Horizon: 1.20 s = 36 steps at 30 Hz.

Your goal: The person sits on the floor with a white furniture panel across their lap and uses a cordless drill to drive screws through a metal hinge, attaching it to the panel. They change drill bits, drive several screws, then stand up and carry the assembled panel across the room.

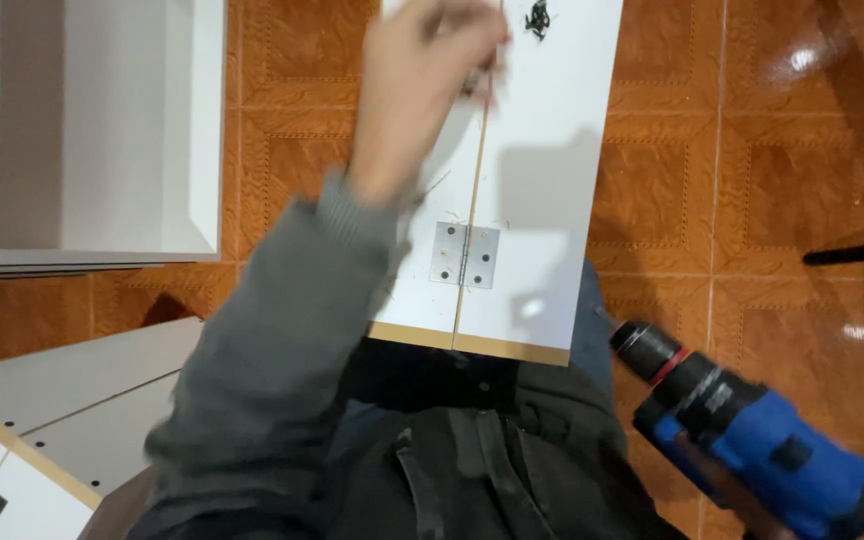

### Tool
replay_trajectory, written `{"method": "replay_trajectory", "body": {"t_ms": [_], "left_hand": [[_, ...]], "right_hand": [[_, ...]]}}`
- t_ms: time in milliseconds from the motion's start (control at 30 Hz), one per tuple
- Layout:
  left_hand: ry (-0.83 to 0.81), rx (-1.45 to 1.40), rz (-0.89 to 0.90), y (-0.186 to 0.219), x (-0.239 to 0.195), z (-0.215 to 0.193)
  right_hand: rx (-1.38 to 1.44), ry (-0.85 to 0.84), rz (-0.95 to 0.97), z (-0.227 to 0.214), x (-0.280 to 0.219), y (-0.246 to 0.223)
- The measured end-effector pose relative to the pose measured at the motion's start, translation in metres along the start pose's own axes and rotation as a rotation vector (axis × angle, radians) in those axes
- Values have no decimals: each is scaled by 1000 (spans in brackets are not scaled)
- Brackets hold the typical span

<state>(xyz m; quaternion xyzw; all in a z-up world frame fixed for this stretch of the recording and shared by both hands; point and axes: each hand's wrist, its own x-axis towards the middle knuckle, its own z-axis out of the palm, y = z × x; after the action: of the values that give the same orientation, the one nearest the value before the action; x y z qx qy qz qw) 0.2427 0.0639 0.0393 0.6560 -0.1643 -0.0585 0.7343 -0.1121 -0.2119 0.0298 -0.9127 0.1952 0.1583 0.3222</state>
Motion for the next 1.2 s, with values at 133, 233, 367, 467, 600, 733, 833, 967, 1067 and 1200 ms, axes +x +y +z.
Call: {"method": "replay_trajectory", "body": {"t_ms": [133,233,367,467,600,733,833,967,1067,1200], "left_hand": [[-5,-508,-350,44,-114,7],[85,-777,-519,25,-183,27],[258,-913,-616,15,-204,51],[355,-1086,-683,11,-204,58],[362,-1026,-761,13,-209,60],[325,-1005,-766,10,-211,63],[316,-1044,-763,7,-212,64],[325,-1110,-795,3,-211,65],[329,-1136,-793,1,-209,64],[300,-1181,-732,-4,-210,65]], "right_hand": [[44,-27,-203,21,4,-1],[61,-37,-332,37,6,2],[61,-42,-465,53,18,9],[-98,-187,-269,54,25,9],[138,-72,-13,55,16,-20],[-6,-25,176,56,12,-28],[302,88,188,61,0,-35],[376,113,-442,46,4,-58],[252,141,-388,48,8,-49],[148,172,-554,47,19,-39]]}}
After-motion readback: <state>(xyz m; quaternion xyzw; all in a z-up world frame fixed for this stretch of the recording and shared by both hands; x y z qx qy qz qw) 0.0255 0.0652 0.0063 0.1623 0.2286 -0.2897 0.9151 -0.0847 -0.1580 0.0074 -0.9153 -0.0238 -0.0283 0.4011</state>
